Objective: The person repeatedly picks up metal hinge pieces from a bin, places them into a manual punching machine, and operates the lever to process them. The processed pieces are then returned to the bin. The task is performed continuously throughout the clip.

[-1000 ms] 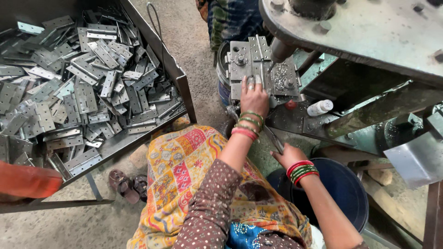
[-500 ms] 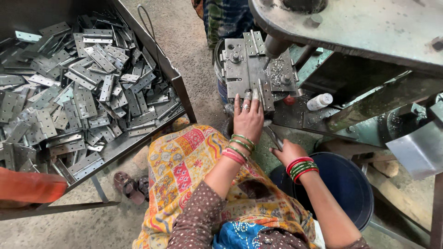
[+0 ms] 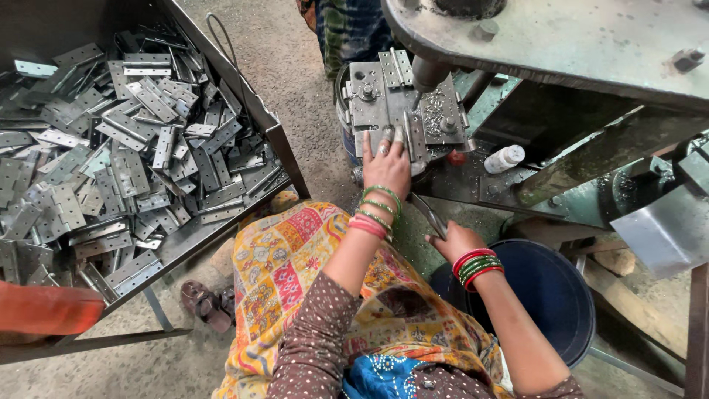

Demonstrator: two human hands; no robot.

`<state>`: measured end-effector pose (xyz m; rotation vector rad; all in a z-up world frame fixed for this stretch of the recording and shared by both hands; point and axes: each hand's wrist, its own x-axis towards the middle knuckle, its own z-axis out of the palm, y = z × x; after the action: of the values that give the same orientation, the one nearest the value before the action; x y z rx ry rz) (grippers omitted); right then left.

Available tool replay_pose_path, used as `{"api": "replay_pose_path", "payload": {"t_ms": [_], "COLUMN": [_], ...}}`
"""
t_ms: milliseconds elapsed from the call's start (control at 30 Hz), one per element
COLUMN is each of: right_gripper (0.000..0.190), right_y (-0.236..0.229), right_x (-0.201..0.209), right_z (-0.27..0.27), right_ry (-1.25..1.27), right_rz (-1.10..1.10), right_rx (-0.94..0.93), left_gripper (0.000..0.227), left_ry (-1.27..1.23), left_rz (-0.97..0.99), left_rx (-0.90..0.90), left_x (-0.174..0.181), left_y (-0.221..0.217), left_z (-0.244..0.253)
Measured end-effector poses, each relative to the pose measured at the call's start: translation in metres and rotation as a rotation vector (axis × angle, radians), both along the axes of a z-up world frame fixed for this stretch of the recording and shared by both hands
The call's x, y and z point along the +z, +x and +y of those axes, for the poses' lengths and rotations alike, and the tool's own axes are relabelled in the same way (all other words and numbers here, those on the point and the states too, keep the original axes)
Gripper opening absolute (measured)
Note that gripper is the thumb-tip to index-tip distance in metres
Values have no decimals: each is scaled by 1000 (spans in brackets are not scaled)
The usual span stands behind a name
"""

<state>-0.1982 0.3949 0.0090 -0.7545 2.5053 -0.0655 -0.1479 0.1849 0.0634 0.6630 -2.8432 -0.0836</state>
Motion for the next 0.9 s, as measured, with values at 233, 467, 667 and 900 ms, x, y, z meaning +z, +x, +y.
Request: {"api": "replay_pose_path", "payload": {"t_ms": [233,467,667,900], "right_gripper": [59,59,54,46], "right_y": [-4,-9,-3,19], "right_x": [-2,-4,-32,-80], "right_z": [-2,1,12,23], "right_ry": [-13,-46,-104,-245], "right_rz": [5,34,-12,78], "right_rx": [2,40,17,9], "left_gripper": [33,30,29,28], "left_ry": [39,89,43,-35], "left_rz": [107,32,84,184], "left_rx": [39,27,54,50], "left_x": [-5,-4,-13,-17], "left_y": [-7,-42,-32,-37], "left_z": [-6,-38,-28,-29]}}
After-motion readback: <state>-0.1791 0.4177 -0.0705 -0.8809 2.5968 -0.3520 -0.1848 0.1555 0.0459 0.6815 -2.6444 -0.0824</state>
